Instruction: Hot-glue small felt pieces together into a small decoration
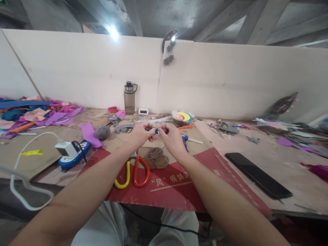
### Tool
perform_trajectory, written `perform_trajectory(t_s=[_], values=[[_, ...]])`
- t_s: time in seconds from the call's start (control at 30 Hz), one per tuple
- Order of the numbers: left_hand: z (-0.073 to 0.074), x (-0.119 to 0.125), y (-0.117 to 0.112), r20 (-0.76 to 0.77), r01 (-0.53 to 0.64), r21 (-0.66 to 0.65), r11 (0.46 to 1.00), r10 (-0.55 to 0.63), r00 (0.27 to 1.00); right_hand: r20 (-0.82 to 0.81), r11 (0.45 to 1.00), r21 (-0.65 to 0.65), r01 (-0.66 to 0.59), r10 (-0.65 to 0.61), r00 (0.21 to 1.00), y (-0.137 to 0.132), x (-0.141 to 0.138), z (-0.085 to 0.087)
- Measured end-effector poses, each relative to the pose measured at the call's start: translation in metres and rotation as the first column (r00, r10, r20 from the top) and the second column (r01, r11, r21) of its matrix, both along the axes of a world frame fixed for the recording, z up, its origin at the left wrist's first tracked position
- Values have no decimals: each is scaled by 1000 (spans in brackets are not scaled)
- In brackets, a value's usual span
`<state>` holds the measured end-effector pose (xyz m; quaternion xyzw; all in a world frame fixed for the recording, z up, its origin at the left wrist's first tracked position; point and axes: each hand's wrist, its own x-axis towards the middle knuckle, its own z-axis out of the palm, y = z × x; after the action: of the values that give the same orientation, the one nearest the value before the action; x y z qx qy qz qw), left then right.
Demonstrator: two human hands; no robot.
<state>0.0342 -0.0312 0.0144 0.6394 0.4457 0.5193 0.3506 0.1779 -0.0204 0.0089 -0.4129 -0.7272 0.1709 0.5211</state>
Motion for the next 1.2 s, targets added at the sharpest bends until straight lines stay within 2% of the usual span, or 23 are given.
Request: perform_trajectory(t_s=[0.1, 0.2, 0.4, 0.47, 0.53, 0.63, 0.7, 0.8, 0.9, 1.07, 1.2], values=[[0, -2, 2, -27, 17, -5, 1000, -17, 1000, -5, 999, -39, -25, 25, 1000, 3, 0, -1], [-1, -4, 5, 8, 58, -70, 996, -57, 998, -46, 987, -142, -72, 66, 997, 10, 2, -5], [2, -4, 3, 289, 212, -239, 948, -139, 947, -134, 932, -331, -150, 111, 985, 20, 3, -12], [4, -5, 2, 343, 226, -267, 937, -127, 931, -166, 915, -365, -171, 117, 979, 20, 3, -13], [3, -8, 4, 336, 141, -270, 952, -45, 941, -189, 908, -376, -186, 122, 974, 19, 2, -12], [-2, -19, 13, 318, -69, -226, 972, 140, 938, -194, 919, -361, -160, 94, 976, 19, 3, -10], [-7, -27, 20, 332, -129, -218, 968, 197, 923, -198, 923, -356, -143, 75, 977, 20, 4, -9], [-11, -35, 27, 345, -116, -227, 967, 192, 919, -219, 918, -369, -145, 65, 974, 22, 5, -9], [-12, -37, 28, 294, -101, -255, 962, 176, 939, -229, 915, -378, -143, 58, 972, 25, 6, -10], [-14, -36, 26, 245, -168, -320, 932, 253, 936, -201, 927, -355, -123, 53, 978, 31, 6, -14], [-22, -34, 28, 265, -172, -237, 956, 234, 935, -182, 931, -348, -110, 48, 982, 34, 7, -17]])
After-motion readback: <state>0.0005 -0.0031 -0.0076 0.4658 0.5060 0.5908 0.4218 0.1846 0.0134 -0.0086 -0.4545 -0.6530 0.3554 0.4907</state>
